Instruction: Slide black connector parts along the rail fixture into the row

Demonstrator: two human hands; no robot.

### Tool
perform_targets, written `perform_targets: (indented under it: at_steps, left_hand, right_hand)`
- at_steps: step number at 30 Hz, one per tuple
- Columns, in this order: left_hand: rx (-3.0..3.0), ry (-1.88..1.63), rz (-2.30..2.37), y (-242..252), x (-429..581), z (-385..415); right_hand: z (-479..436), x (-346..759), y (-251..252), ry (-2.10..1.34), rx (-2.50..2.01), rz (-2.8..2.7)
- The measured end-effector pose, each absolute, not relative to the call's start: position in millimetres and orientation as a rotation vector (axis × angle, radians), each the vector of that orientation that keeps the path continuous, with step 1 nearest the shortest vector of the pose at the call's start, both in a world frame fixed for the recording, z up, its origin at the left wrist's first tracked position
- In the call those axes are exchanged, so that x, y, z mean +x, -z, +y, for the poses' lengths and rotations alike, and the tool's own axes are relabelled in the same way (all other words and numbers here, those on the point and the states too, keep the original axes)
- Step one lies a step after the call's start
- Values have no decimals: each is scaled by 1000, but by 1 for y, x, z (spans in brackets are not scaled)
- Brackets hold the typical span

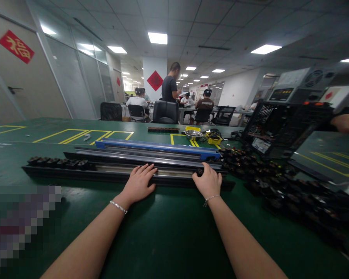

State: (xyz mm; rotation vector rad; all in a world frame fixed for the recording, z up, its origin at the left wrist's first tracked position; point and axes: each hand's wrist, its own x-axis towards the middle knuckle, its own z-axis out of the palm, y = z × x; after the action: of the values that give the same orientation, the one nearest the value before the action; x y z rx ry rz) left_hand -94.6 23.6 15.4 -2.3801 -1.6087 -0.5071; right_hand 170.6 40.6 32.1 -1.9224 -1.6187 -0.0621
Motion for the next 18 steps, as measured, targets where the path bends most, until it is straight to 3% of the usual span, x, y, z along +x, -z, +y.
perform_targets:
  at_steps: [18]
  left_hand:
    - [-2382,513,-1601,-14,-96,24]
  right_hand:
    - [44,184,-32,73,-1954,-1562]
